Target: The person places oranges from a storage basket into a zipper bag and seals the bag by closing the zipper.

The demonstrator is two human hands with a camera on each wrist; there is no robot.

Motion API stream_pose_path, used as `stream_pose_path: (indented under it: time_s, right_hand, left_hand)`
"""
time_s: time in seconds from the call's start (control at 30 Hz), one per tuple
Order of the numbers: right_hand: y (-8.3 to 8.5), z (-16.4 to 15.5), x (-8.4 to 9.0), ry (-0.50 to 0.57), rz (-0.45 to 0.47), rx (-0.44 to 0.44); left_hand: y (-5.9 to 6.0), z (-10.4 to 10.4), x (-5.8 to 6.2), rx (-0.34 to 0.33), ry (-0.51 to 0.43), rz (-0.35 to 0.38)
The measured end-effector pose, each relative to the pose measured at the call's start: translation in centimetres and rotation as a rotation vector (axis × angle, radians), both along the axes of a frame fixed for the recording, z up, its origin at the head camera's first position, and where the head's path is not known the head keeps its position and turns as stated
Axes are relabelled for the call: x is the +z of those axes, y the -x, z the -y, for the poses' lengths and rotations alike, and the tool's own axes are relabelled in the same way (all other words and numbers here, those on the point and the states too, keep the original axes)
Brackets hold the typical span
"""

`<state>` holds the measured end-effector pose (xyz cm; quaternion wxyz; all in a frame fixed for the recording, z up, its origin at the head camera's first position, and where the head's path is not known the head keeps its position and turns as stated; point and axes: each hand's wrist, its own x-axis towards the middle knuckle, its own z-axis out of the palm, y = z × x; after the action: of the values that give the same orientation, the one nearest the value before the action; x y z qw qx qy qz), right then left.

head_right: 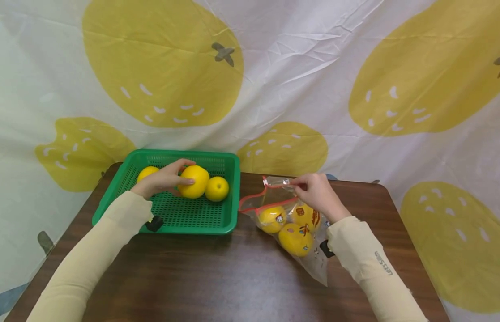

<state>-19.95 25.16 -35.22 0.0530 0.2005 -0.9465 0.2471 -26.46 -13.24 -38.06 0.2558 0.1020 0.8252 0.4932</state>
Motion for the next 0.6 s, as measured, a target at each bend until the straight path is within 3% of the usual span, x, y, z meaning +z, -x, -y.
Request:
stream_pose_path:
  time_s: [0.3, 0.6]
  right_hand:
    - [0.0, 0.1, -0.1, 0.005, 0.013, -0.01]
    - [0.0, 0.2, -0.1, 0.01, 0.007, -0.011]
  left_hand:
    - [-0.8, -3.2, 0.9, -0.058, -0.08, -0.023]
    - [-1.4, -6.6, 0.8, -0.075, -0.16, -0.002]
